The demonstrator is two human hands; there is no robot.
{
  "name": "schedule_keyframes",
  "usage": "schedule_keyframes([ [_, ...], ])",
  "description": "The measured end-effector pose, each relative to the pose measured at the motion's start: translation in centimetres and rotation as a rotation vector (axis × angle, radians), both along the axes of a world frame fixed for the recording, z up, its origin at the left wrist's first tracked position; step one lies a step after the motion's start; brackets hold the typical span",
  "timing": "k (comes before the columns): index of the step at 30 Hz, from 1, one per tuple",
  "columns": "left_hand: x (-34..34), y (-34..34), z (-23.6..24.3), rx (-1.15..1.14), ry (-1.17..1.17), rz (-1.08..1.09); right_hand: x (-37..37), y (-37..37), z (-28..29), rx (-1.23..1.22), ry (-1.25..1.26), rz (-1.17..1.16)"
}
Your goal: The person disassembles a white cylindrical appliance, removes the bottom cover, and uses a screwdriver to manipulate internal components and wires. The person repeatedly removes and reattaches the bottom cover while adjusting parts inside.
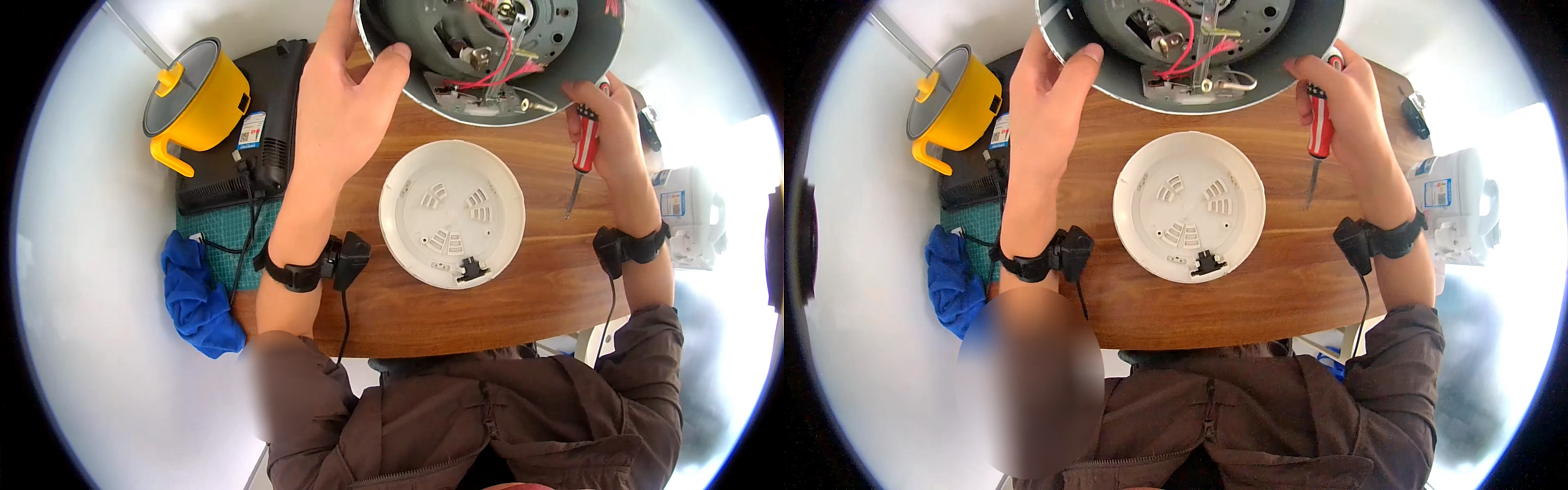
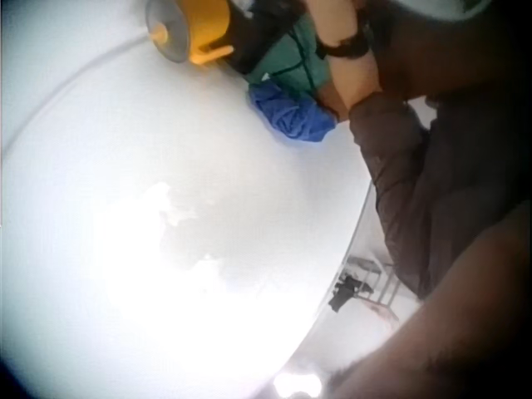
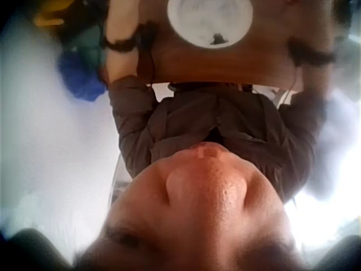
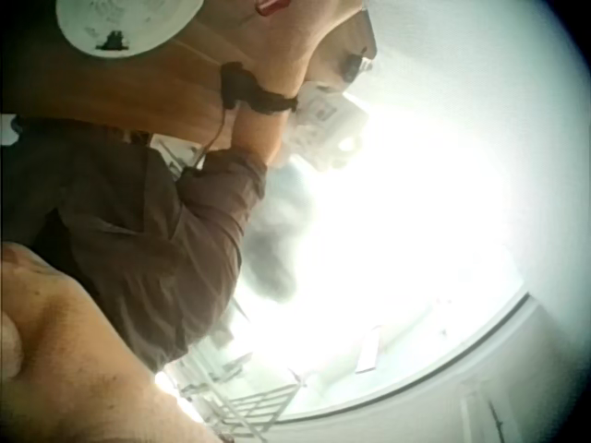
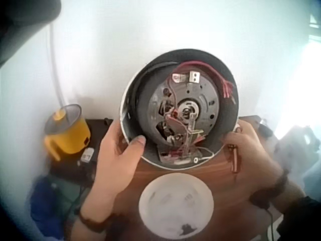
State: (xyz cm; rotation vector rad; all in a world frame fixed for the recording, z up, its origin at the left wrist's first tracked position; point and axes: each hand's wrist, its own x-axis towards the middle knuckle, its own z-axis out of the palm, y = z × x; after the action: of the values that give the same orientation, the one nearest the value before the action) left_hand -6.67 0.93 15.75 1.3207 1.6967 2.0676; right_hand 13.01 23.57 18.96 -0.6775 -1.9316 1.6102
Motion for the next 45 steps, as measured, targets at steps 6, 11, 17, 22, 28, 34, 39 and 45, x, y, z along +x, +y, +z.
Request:
schedule_keyframes([
  [6, 1.9, 0.6, 1.2, 0.137, -0.086, -0.001, 0.5, 0.2, 1.0, 0.047, -0.029, 0.034],
  [11, 1.4, 0.4, 1.1, 0.102, -0.041, 0.019, 0.8, 0.1, 1.3, 0.068, -0.049, 0.067],
  [17, 2.0, 0.4, 1.5, 0.088, -0.047, 0.020, 0.9, 0.5, 0.6, 0.040, -0.027, 0.054],
  [22, 3.0, 0.3, 2.2, 0.123, -0.006, 0.001, 1.1, 1.1, 0.2, -0.031, -0.017, 0.079],
  [28, 2.8, 1.0, 1.1, 0.222, 0.128, -0.035, 1.5, 2.0, -0.9, -0.183, 0.090, 0.095],
  [34, 4.2, 0.4, 2.4, 0.219, 0.189, -0.030, 1.5, 1.3, -0.7, -0.164, 0.099, 0.091],
  [39, 4.8, 0.6, 3.8, 0.220, 0.199, -0.041, 1.8, 1.9, -1.0, -0.162, 0.129, 0.120],
  [45, 5.3, 0.9, 3.8, 0.255, 0.243, -0.044, 1.7, 1.4, -0.9, -0.181, 0.206, 0.113],
])
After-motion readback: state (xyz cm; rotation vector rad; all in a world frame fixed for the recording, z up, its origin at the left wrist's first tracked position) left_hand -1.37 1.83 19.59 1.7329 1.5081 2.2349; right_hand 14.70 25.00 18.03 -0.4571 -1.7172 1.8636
